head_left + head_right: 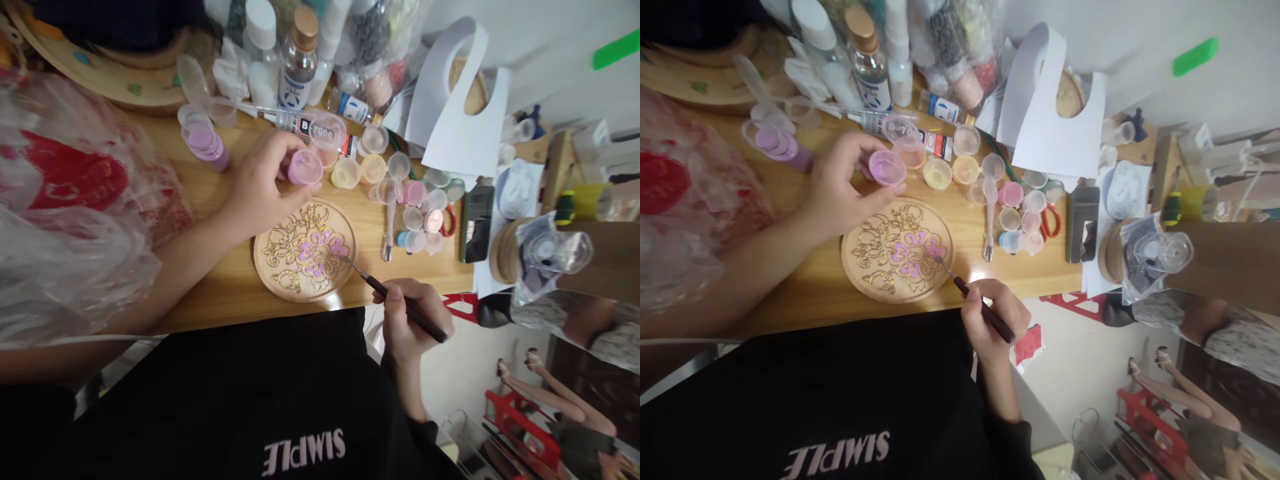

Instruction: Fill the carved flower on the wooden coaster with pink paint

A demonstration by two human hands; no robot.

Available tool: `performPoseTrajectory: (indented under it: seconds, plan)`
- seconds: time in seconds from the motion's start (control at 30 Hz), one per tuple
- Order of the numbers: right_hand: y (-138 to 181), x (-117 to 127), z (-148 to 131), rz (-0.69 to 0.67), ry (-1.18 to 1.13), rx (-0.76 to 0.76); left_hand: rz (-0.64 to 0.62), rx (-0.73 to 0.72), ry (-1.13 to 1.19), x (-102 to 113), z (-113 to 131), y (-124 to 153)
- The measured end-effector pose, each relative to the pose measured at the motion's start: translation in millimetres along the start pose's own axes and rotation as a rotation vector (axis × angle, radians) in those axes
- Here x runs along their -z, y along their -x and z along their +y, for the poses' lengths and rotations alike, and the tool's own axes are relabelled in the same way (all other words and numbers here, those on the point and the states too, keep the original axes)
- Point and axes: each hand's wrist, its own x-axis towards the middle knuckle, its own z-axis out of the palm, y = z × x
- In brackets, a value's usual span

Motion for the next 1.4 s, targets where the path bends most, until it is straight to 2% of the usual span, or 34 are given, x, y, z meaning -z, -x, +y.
performPoseTrajectory:
  seconds: [0.23, 0.4, 0.73, 0.9, 1.03, 1.2, 1.4]
  plan:
    - [3.0, 1.6, 2.0, 0.008, -0.02, -0.024, -0.016, -0.041, -0.019, 0.1, -2.0, 0.5]
    - [4.3, 1.7, 2.6, 0.008, 0.033, -0.043, 0.025, -0.091, -0.032, 0.1, 1.1, 1.1]
    - [3.3, 2.4, 3.4, 0.001, 0.028, -0.038, -0.016, -0.043, -0.07, 0.6, 4.0, 1.9]
    - [1.9, 0.8, 1.5, -0.005, 0.008, -0.028, 0.027, -0.111, -0.084, 0.7, 1.6, 2.0]
    - [0.3, 0.5, 2.3, 0.021, 0.009, -0.012, 0.003, -0.103, -0.091, 0.9, -0.4, 1.4]
    - [-1.3, 0.8, 1.2, 0.008, -0.003, -0.031, 0.004, 0.021, -0.002, -2.6, -1.1, 1.6]
    - [-2.1, 1.6, -1.2, 0.009, 0.034, -0.006, -0.01, -0.019, -0.01, 0.1, 2.1, 1.6]
